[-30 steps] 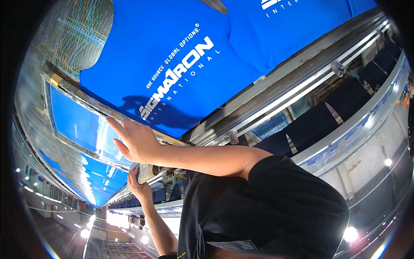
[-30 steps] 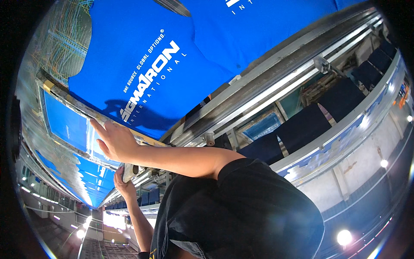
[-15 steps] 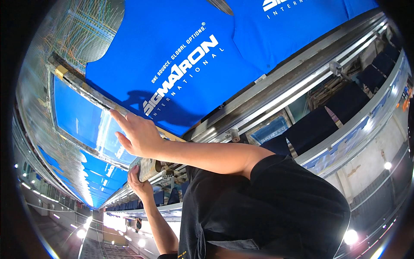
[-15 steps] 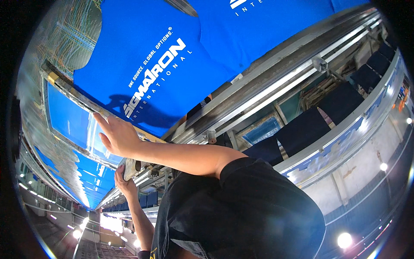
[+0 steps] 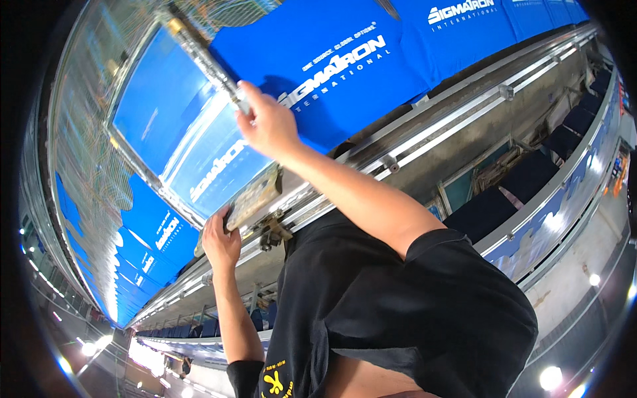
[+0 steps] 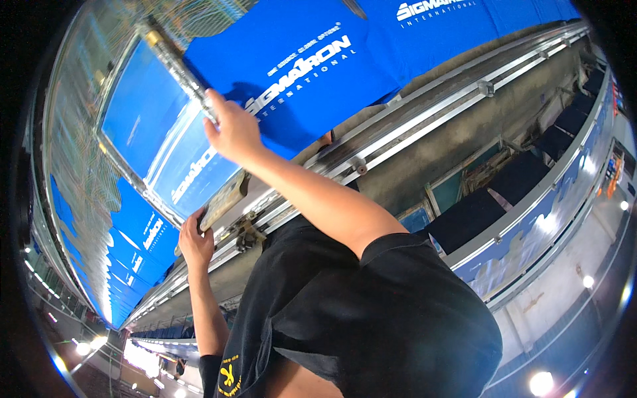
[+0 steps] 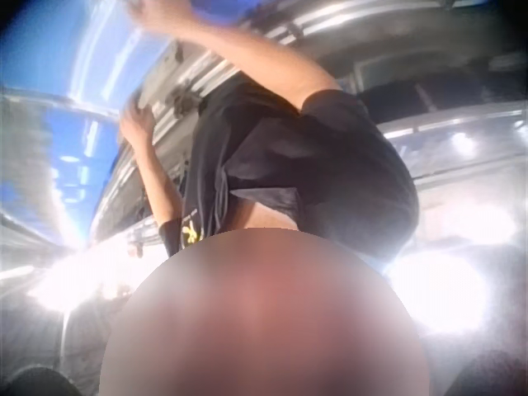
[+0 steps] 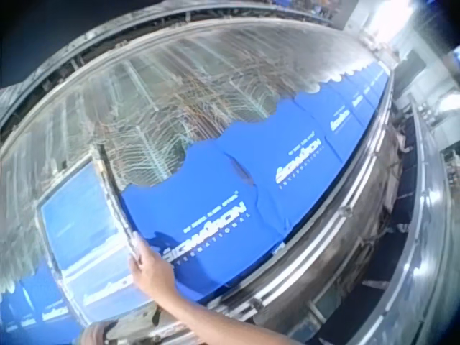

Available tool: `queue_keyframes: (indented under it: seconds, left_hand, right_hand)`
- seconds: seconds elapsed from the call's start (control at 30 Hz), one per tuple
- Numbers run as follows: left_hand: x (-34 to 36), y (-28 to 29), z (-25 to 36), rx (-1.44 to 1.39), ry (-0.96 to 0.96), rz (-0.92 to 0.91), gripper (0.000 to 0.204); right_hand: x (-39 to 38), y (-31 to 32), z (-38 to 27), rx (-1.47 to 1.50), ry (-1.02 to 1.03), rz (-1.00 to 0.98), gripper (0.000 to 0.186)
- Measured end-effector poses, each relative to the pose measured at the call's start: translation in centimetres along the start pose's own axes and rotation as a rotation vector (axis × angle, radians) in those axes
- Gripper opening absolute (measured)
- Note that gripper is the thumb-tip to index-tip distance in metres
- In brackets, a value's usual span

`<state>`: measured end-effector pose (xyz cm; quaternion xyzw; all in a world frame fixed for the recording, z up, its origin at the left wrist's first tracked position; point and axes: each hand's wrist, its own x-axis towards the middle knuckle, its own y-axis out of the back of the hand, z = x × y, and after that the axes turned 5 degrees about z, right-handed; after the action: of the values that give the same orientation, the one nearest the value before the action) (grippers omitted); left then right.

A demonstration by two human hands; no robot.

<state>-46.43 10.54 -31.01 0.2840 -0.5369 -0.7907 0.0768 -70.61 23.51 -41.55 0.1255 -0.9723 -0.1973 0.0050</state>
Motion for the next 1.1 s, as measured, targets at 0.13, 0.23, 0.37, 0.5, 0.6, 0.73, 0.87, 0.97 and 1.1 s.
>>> queue_keyframes:
  seconds: [0.13, 0.23, 0.37, 0.5, 0.6, 0.73, 0.87, 0.97, 1.1]
  left_hand:
    - [0.6, 1.0, -4.2, -0.037, -0.164, 0.07, 0.029]
    - [1.3, 0.7, -4.5, -0.015, -0.259, 0.17, 0.027]
    - [3.0, 0.2, -6.0, 0.032, -0.284, 0.142, 0.039]
    - [3.6, -0.4, -6.4, -0.074, -0.321, -0.114, 0.05]
    - [4.0, -1.4, -6.8, -0.14, -0.231, -0.229, 0.056]
    - [5.1, -1.6, -7.5, -0.171, -0.178, -0.363, 0.07]
    - [5.7, 0.1, -8.9, -0.269, -0.191, -0.353, 0.07]
    - [6.1, 3.4, -8.5, -0.199, -0.152, -0.24, 0.073]
    - [8.5, 6.4, -8.0, -0.052, -0.202, 0.023, 0.052]
  right_hand:
    - [0.2, 0.3, -0.6, -0.011, -0.099, -0.07, 0.053]
    - [0.6, 0.2, -0.5, -0.078, -0.106, -0.062, 0.056]
    - [0.9, -0.2, 0.8, -0.098, 0.04, -0.009, 0.058]
    - [1.0, -0.3, 1.4, -0.067, 0.029, -0.034, 0.059]
    - [1.0, -0.7, 1.0, -0.089, 0.071, -0.043, 0.059]
    - [1.1, -0.9, 1.9, 0.046, -0.057, -0.113, 0.061]
    - [1.5, -1.0, 2.3, 0.132, -0.131, -0.133, 0.061]
    - [1.6, -0.7, 2.2, 0.11, -0.131, -0.135, 0.061]
    - [1.1, -0.4, 0.3, 0.163, -0.192, -0.143, 0.059]
